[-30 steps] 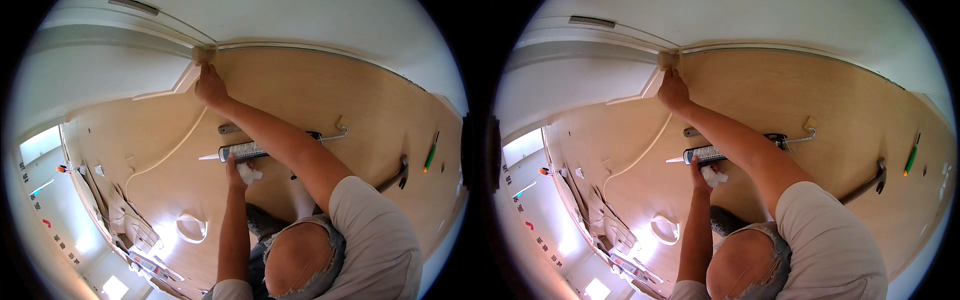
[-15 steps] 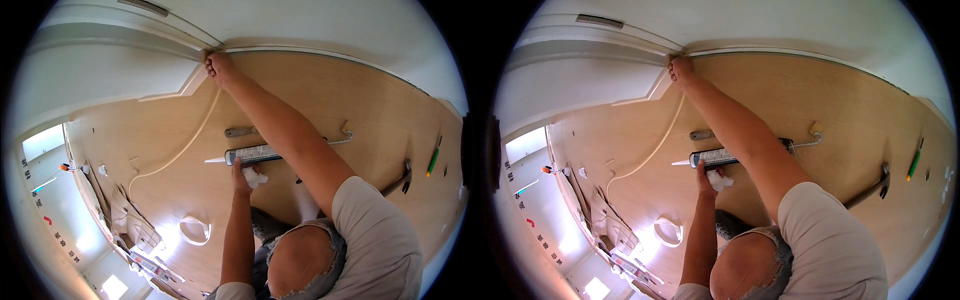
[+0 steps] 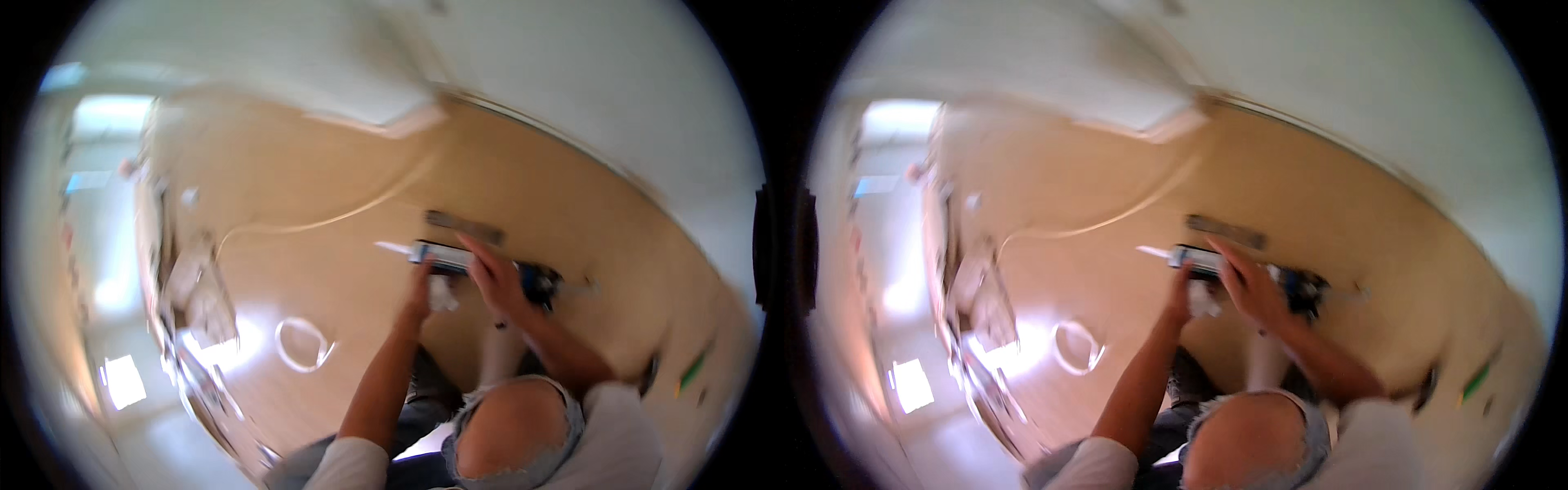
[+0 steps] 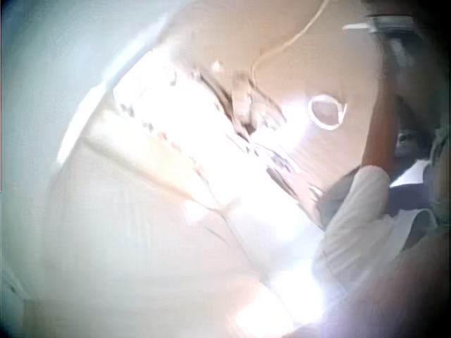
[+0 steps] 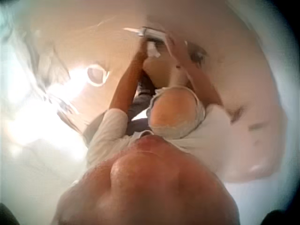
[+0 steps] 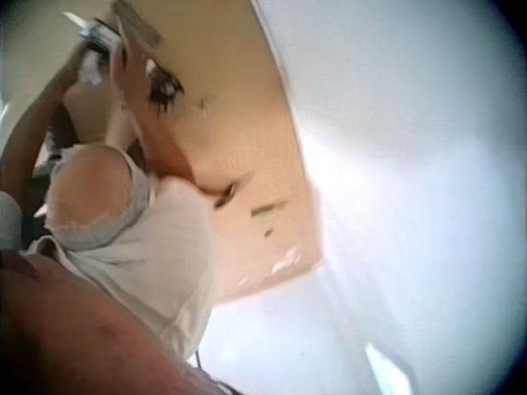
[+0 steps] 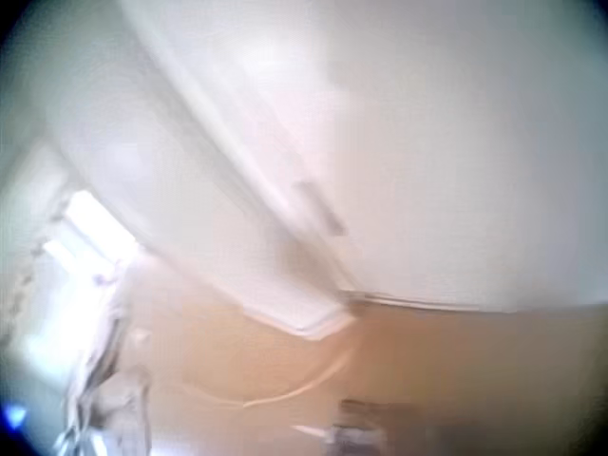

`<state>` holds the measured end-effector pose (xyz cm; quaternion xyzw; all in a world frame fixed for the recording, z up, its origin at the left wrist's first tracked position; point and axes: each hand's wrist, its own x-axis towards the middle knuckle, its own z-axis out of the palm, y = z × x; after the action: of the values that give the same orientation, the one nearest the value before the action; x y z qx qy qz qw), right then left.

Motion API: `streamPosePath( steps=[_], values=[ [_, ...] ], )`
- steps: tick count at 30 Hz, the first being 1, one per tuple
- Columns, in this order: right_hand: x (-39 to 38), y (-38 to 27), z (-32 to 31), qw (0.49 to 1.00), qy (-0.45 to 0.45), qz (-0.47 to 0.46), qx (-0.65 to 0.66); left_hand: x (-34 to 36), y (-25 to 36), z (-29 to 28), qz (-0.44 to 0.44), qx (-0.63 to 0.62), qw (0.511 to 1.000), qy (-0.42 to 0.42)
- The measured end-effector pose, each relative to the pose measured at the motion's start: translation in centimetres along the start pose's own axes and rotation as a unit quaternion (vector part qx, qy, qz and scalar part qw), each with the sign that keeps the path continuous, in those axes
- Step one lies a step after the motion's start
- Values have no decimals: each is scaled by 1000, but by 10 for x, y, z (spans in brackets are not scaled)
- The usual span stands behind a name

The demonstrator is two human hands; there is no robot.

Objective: The person applies sealant along the base of a wall using a caulking gun and smooths it with a finger. They then cut a long strip of trim material to length using shears and install it along the base of a window frame.

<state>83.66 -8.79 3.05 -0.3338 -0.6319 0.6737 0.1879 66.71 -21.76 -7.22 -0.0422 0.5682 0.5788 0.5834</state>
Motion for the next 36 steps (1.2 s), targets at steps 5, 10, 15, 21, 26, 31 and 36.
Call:
streamPosePath(
  steps=[5,10,15,21,26,31,36],
  values=[
    [-87,24,55,980,-107,-5,-169,-35,33,31,-50,6,991,127],
    [-95,50,57,955,-132,-27,-264,-31,4,67,-43,-87,987,131],
    [-122,59,30,926,-219,-124,-281,-44,31,44,-124,-245,961,23],
    [-106,24,-9,843,-32,-205,-496,-68,164,108,131,-217,966,-43],
    [-38,33,-8,802,-26,-150,-577,-91,204,131,170,-194,962,-92],
    [-20,29,-10,787,-47,-138,-600,-124,254,164,227,-44,971,-65],
    [-73,-38,-78,840,45,-105,-530,-102,317,163,484,383,775,-136]
  ],
)
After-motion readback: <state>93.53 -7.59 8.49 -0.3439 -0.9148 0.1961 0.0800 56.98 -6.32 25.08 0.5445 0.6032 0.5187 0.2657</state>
